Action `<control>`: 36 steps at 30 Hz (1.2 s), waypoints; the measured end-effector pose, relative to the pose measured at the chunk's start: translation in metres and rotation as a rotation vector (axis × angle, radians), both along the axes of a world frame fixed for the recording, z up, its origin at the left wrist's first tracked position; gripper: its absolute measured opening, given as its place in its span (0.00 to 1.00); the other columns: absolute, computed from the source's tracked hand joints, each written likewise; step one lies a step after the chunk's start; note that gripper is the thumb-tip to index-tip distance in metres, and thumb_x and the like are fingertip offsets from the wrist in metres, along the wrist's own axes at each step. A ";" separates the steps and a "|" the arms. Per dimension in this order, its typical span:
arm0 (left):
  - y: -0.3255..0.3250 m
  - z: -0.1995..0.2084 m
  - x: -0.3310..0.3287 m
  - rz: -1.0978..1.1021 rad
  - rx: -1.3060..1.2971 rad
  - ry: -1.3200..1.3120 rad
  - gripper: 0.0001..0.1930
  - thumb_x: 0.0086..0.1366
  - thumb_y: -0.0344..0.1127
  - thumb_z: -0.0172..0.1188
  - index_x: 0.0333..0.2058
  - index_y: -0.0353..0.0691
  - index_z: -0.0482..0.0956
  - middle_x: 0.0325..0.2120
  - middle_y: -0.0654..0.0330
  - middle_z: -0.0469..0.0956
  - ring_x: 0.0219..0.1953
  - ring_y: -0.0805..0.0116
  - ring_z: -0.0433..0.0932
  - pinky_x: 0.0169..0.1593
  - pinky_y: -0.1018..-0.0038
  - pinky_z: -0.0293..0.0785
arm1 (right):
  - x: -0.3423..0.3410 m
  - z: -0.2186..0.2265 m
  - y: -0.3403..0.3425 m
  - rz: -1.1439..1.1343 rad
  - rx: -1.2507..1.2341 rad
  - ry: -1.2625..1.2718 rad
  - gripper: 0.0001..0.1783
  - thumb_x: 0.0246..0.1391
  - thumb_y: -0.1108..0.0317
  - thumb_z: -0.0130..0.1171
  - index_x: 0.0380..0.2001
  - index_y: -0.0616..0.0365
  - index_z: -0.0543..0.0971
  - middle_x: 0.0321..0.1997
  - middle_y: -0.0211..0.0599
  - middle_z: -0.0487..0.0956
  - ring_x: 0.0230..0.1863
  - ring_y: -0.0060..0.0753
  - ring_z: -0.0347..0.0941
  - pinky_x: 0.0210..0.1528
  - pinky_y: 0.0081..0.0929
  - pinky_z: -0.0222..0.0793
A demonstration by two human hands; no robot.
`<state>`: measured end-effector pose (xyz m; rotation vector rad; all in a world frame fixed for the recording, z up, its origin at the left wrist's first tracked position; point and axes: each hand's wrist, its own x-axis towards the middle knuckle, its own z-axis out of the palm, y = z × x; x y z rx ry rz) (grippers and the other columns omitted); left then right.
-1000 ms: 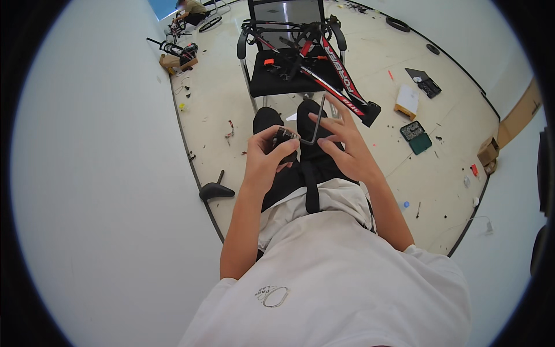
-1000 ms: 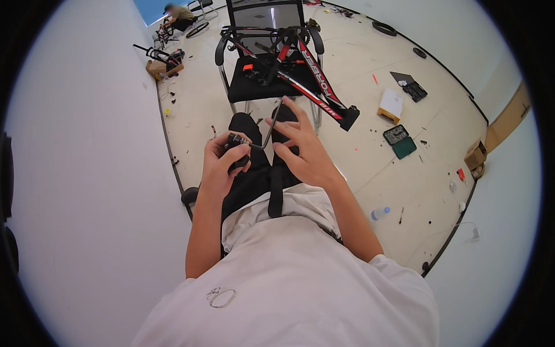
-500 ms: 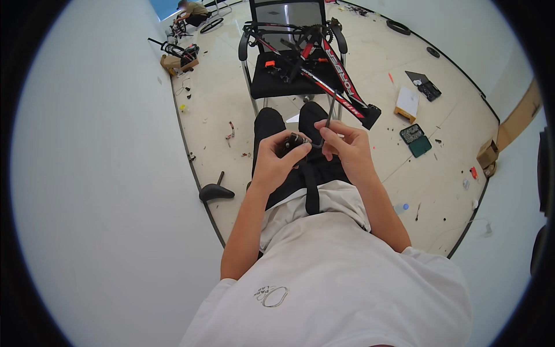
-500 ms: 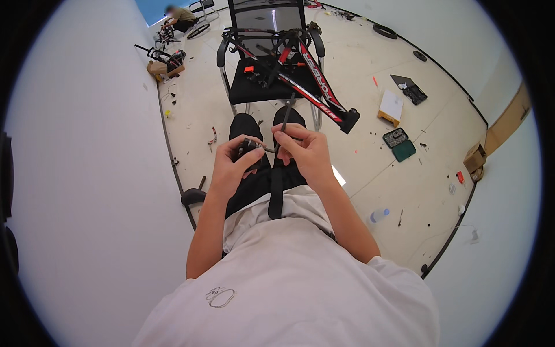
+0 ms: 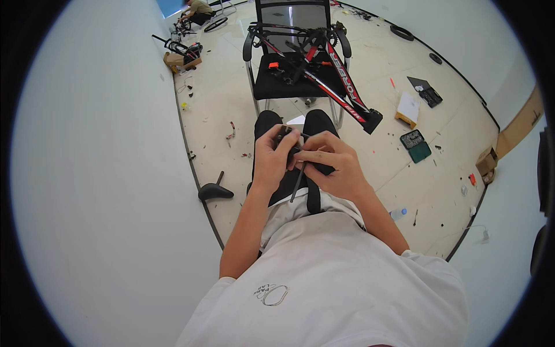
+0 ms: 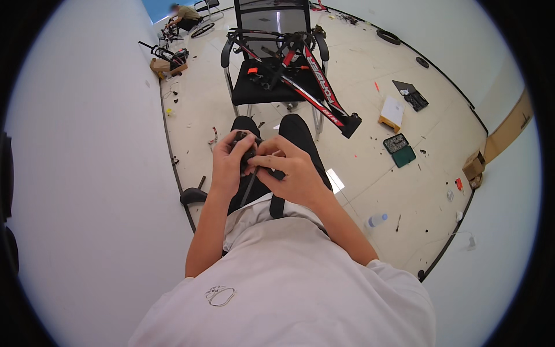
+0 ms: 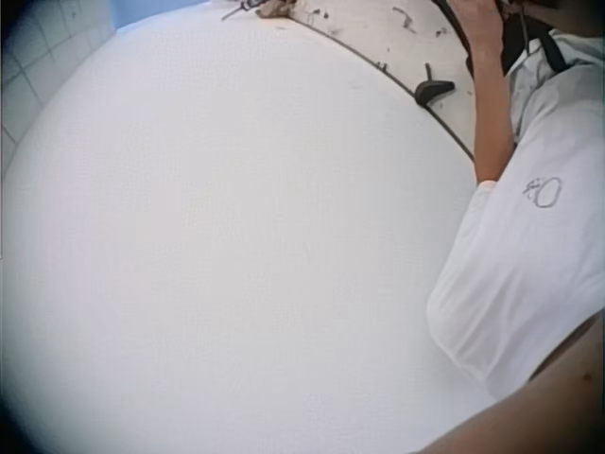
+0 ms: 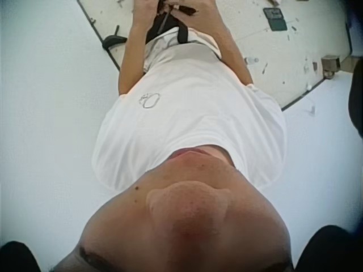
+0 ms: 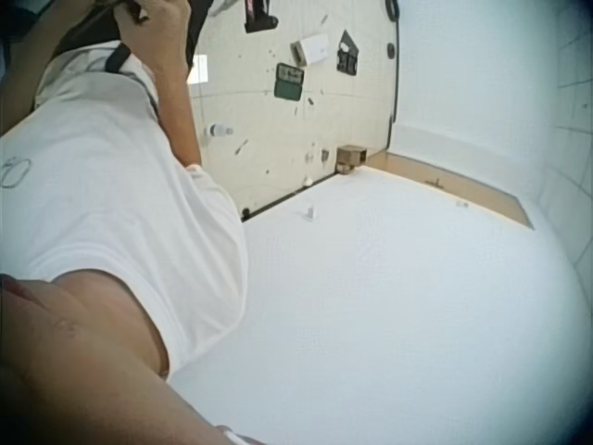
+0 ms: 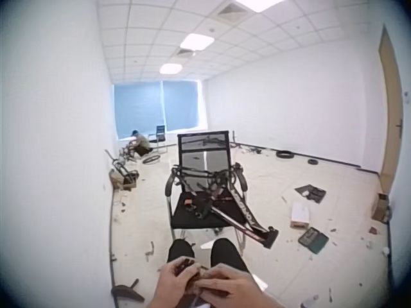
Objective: The person assembles a bicycle brake caliper using an Allen key, tightening screws and adjusting components. They handle the caliper and small parts, occasionally reaching for additional pieces on the floor.
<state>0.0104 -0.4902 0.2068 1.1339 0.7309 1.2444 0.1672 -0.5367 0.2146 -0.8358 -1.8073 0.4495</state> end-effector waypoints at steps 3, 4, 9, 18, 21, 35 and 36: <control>0.000 0.004 -0.008 -0.110 0.022 0.165 0.08 0.64 0.35 0.60 0.32 0.35 0.78 0.17 0.67 0.73 0.14 0.83 0.66 0.16 0.84 0.60 | 0.013 0.015 -0.005 -0.038 -0.024 -0.035 0.12 0.43 0.82 0.65 0.34 0.58 0.85 0.31 0.34 0.79 0.30 0.26 0.79 0.31 0.23 0.75; 0.000 0.005 -0.010 -0.141 0.039 0.236 0.08 0.64 0.35 0.61 0.32 0.35 0.78 0.17 0.67 0.73 0.13 0.83 0.66 0.17 0.83 0.60 | 0.018 0.017 -0.004 -0.049 -0.071 -0.045 0.11 0.44 0.81 0.65 0.34 0.60 0.84 0.29 0.35 0.80 0.28 0.26 0.79 0.30 0.23 0.75; -0.010 0.016 -0.012 -0.245 0.093 0.243 0.08 0.60 0.34 0.63 0.32 0.35 0.79 0.16 0.66 0.72 0.13 0.82 0.66 0.18 0.84 0.60 | 0.035 0.024 0.007 0.101 -0.466 0.527 0.34 0.53 0.76 0.63 0.62 0.66 0.61 0.29 0.49 0.81 0.22 0.28 0.79 0.27 0.23 0.77; -0.013 0.014 -0.013 -0.197 0.102 -0.114 0.08 0.64 0.33 0.55 0.33 0.33 0.73 0.16 0.57 0.74 0.09 0.77 0.61 0.17 0.80 0.59 | 0.031 -0.030 0.032 0.336 -0.839 0.735 0.17 0.63 0.62 0.55 0.40 0.70 0.76 0.33 0.46 0.80 0.28 0.32 0.81 0.33 0.24 0.80; -0.005 0.014 -0.007 0.089 0.058 -0.282 0.09 0.67 0.35 0.54 0.34 0.34 0.73 0.20 0.59 0.73 0.10 0.78 0.59 0.19 0.77 0.62 | 0.014 -0.035 0.027 0.425 -0.980 0.555 0.22 0.67 0.58 0.49 0.38 0.72 0.76 0.32 0.46 0.80 0.29 0.34 0.81 0.34 0.25 0.80; -0.013 -0.001 -0.001 -0.182 0.193 0.196 0.05 0.62 0.31 0.62 0.34 0.36 0.79 0.20 0.68 0.75 0.18 0.86 0.68 0.20 0.86 0.61 | 0.070 -0.006 0.034 0.218 -0.682 0.470 0.24 0.61 0.62 0.49 0.56 0.68 0.70 0.51 0.48 0.77 0.29 0.30 0.80 0.23 0.19 0.75; -0.014 0.002 -0.001 -0.211 0.174 0.129 0.05 0.62 0.30 0.62 0.34 0.36 0.79 0.20 0.67 0.76 0.17 0.85 0.68 0.20 0.86 0.61 | 0.070 -0.016 0.034 0.168 -0.744 0.379 0.21 0.62 0.64 0.48 0.54 0.67 0.73 0.50 0.42 0.78 0.29 0.26 0.80 0.22 0.18 0.73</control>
